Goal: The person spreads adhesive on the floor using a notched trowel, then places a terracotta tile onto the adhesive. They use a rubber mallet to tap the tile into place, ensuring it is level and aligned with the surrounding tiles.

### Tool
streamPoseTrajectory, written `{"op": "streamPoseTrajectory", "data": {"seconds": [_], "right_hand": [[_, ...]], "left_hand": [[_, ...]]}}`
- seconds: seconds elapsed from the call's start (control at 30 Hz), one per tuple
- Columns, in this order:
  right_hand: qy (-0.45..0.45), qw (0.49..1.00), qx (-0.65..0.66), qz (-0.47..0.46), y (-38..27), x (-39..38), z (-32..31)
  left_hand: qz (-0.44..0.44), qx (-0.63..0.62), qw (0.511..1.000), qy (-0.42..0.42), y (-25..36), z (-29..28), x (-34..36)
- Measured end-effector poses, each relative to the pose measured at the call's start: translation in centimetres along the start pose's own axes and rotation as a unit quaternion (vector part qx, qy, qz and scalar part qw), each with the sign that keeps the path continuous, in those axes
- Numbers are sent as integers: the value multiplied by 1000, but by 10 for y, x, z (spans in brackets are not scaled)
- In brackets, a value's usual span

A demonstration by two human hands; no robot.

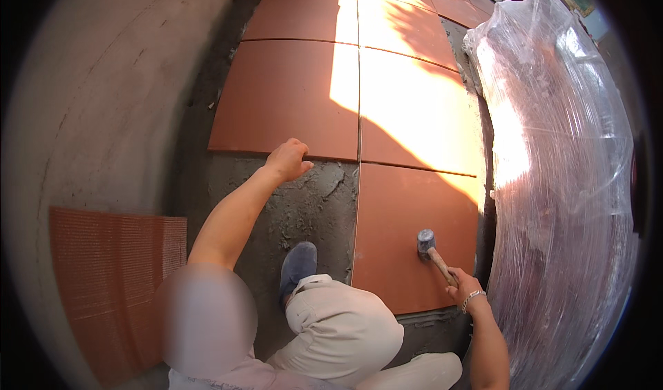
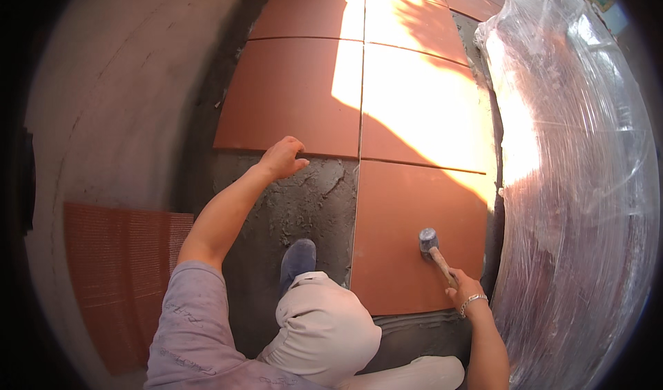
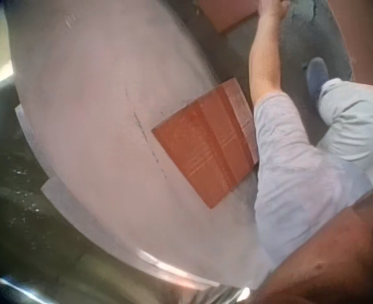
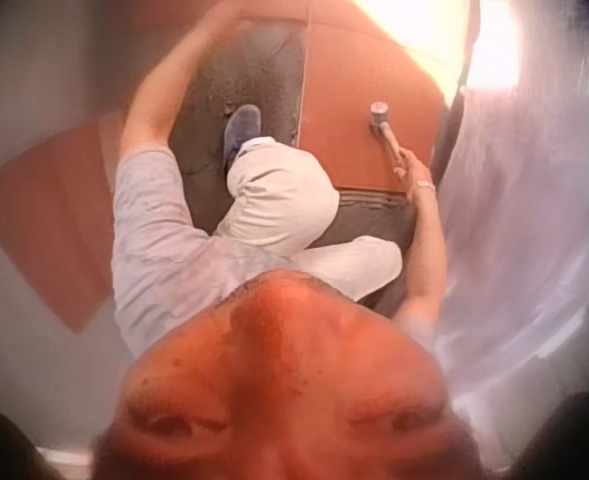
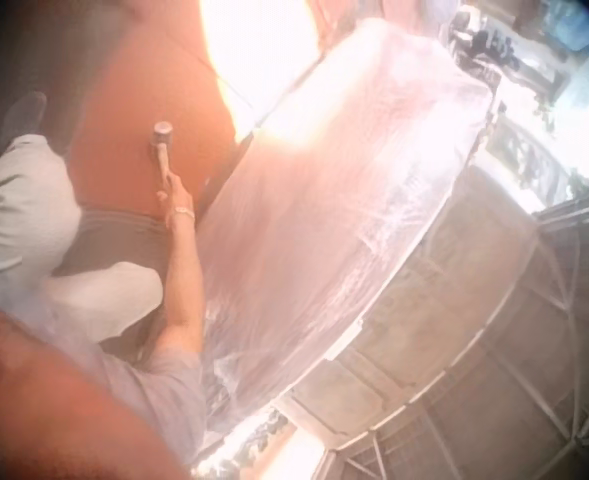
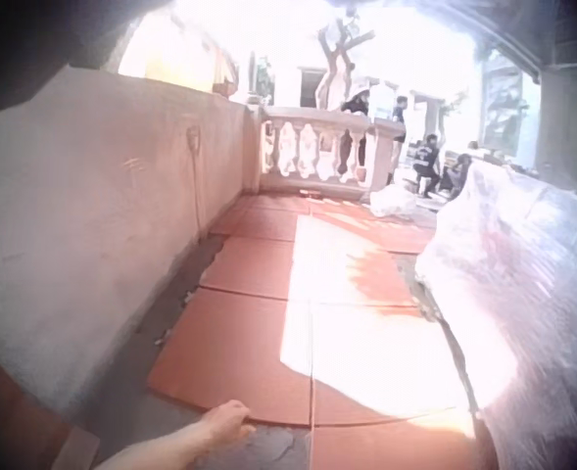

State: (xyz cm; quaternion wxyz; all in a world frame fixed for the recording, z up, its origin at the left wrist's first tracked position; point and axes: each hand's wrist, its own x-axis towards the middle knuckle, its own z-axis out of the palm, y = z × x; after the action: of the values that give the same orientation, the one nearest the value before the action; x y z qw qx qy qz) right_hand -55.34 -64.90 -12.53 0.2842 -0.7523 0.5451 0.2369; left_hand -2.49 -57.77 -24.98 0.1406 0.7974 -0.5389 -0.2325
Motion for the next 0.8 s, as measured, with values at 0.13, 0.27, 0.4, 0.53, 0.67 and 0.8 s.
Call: {"op": "streamPoseTrajectory", "data": {"seconds": [0.13, 0.27, 0.4, 0.53, 0.67, 0.8], "right_hand": [[-14, 998, -2, 58, -20, 5, -12], [-31, 992, 7, 119, -39, 11, -20], [-76, 983, 12, 165, -43, 16, -23], [-140, 971, -12, 195, -48, 27, -34], [-167, 963, -33, 208, -73, 40, -64], [-123, 971, 8, 206, -103, 37, -122]], "left_hand": [[-86, 67, 992, -69, -18, -4, 110], [-113, 146, 966, -179, -28, -15, 183], [-97, 183, 933, -293, -30, -8, 201], [-93, 206, 928, -295, -28, -5, 200], [-85, 179, 922, -334, -29, -16, 204], [-67, 175, 930, -316, -39, -10, 203]]}}
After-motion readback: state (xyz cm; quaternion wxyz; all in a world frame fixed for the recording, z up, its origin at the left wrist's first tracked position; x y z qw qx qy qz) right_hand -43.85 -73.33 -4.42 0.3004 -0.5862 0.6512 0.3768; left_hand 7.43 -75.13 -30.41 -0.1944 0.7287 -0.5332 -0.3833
